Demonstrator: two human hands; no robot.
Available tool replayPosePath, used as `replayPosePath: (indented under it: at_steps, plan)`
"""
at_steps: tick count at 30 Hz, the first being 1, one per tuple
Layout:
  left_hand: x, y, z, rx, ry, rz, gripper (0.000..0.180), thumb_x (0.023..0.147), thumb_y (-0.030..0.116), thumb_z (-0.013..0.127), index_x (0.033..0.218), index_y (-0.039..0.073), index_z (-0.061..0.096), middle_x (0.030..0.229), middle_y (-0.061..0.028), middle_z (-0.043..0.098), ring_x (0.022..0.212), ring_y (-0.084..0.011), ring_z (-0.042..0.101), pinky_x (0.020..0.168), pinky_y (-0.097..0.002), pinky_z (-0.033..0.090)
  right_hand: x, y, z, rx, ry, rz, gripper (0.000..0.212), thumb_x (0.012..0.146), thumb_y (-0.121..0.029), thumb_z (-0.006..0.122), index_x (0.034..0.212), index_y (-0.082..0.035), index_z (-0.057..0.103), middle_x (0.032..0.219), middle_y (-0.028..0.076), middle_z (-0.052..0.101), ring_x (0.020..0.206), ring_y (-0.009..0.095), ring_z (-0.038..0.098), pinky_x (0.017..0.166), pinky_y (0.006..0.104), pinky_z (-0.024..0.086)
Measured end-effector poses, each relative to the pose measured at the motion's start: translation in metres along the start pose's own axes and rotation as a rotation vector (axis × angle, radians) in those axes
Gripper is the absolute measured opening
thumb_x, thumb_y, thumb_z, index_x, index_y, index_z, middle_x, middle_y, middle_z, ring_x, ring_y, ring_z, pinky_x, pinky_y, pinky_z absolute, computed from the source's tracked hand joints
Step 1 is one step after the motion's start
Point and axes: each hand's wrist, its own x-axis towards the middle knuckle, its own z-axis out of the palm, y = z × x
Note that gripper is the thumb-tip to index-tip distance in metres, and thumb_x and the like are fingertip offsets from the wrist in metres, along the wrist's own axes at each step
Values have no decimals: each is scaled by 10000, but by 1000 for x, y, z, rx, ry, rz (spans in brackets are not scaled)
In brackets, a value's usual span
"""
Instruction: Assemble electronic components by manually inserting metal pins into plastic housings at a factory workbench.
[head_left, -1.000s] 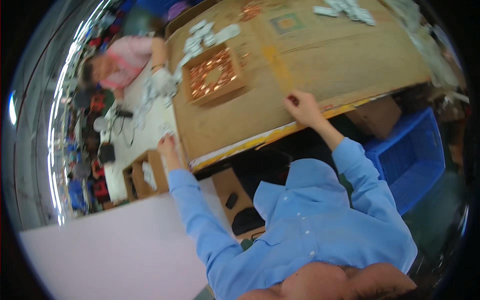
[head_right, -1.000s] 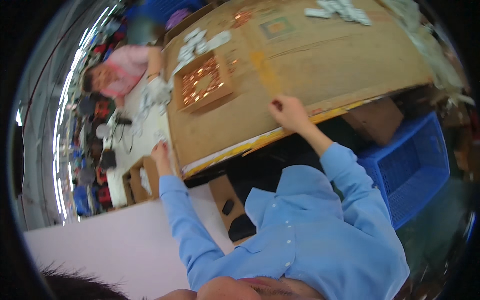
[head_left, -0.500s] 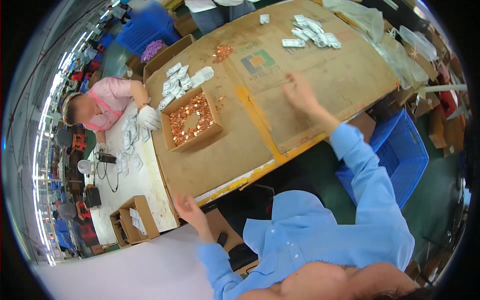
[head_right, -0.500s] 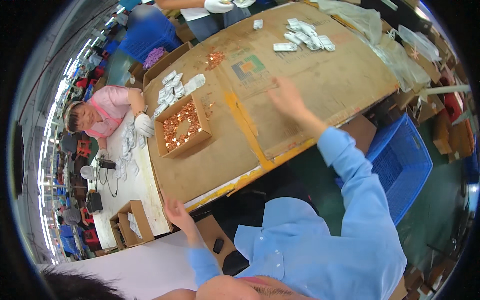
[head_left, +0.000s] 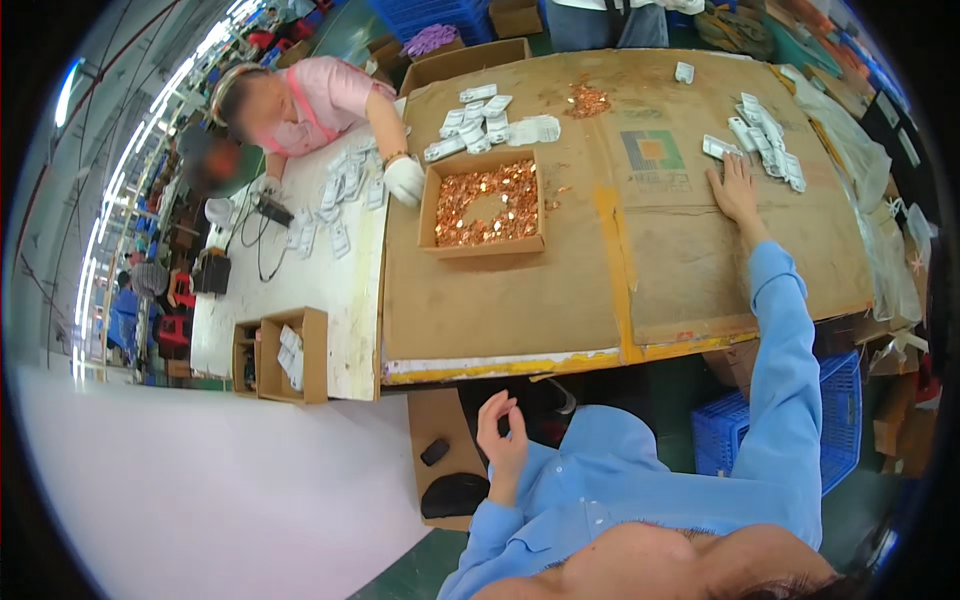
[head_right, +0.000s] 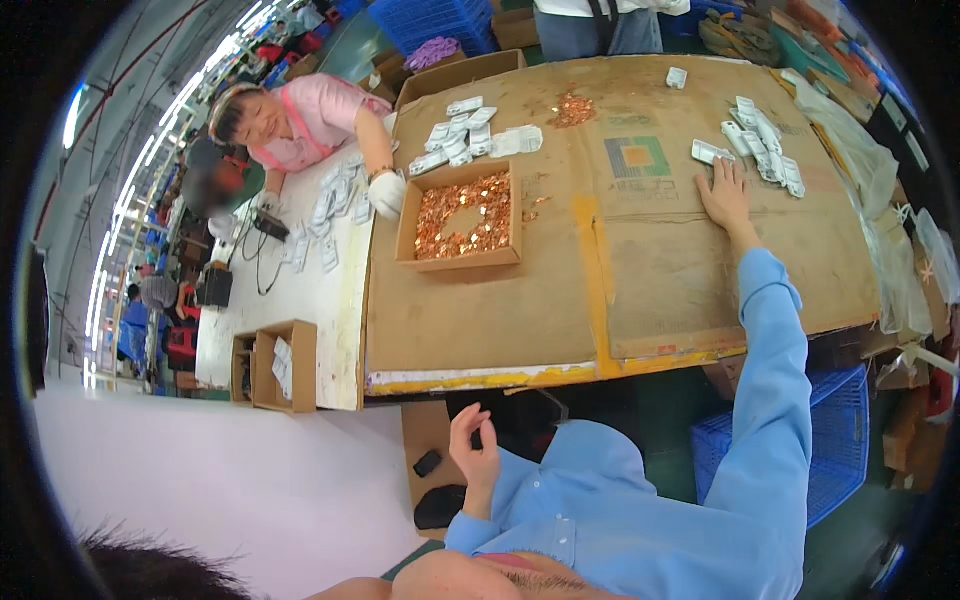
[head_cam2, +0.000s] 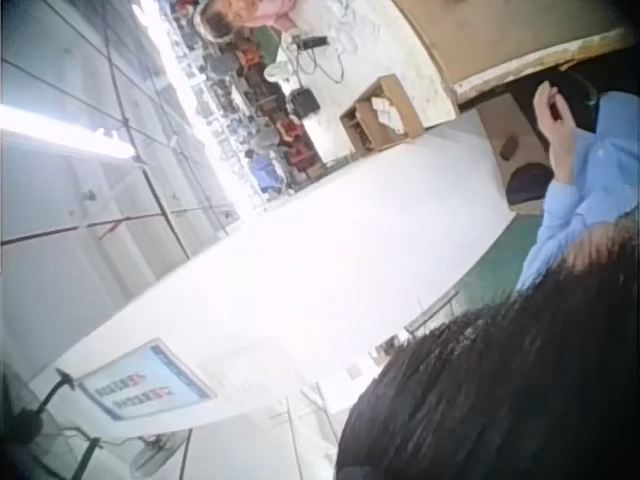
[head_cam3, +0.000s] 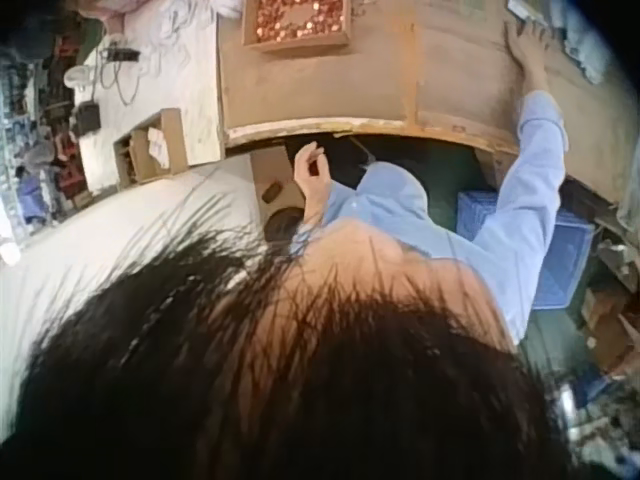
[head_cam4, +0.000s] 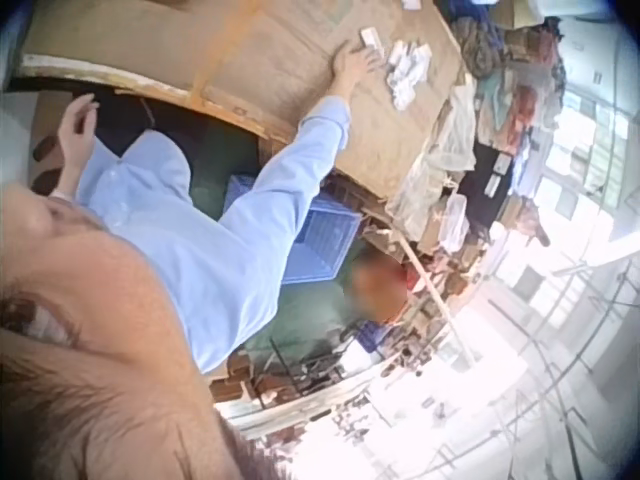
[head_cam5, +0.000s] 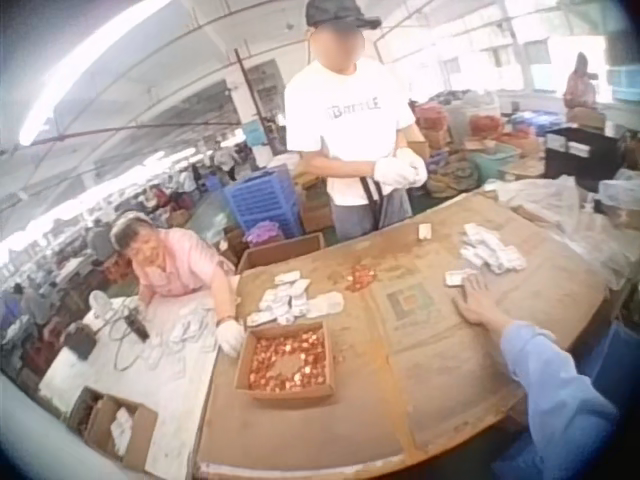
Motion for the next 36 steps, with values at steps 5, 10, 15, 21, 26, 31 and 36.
replayPosePath:
  at_steps: [5,10,15,21,26,31,36]
  plan:
    - [8,22,20,-106,-56,103,238,869,-46,613,1105,-21,626,1098,-147,630,876,-200,676,787,-289,544,-61,-27,-33,13,-143,-253,690,960,-492,441,1468,-34,351,1538,147,342,1435,361,266,1165,452,241]
    - [9,32,25,-180,-84,124,209,885,-6,621,1093,-20,630,1052,-135,642,847,-192,670,764,-291,540,-170,-95,-61,182,-156,-570,607,912,-363,571,1385,-10,433,1464,199,420,1402,395,309,1132,475,297]
    - [23,32,23,-132,-107,99,216,897,58,619,1101,-13,609,948,-122,626,793,-210,635,740,-297,520,-264,-158,-71,292,-159,-928,556,880,-335,615,1318,-12,499,1439,177,452,1392,377,333,1132,514,282]
    - [37,18,10,-153,-99,-107,268,911,103,638,1146,-21,601,988,-104,655,863,-158,638,754,-282,529,-310,-207,-53,577,-113,-995,330,850,-151,660,1151,-35,588,1302,124,575,1298,339,464,1043,449,418]
    - [17,-2,-5,-295,-10,-293,254,963,167,592,1148,-7,600,1003,-77,663,879,-135,626,748,-264,507,-343,-228,-63,774,-4,-1041,222,836,-144,696,1028,-52,633,1072,102,681,1034,316,643,870,413,524]
    - [7,-15,-18,-549,-190,-572,404,1032,369,418,1143,38,622,929,-62,685,789,-134,645,698,-260,498,-373,-231,-68,739,-161,-1194,178,848,-171,682,986,-75,625,1021,97,672,907,289,663,761,381,538]
    - [12,-17,-27,-580,-218,-644,372,1017,322,453,1140,23,638,948,-65,689,778,-129,647,694,-242,497,-374,-231,-72,667,-166,-1275,174,851,-174,676,992,-93,615,979,68,664,893,267,659,769,381,535]
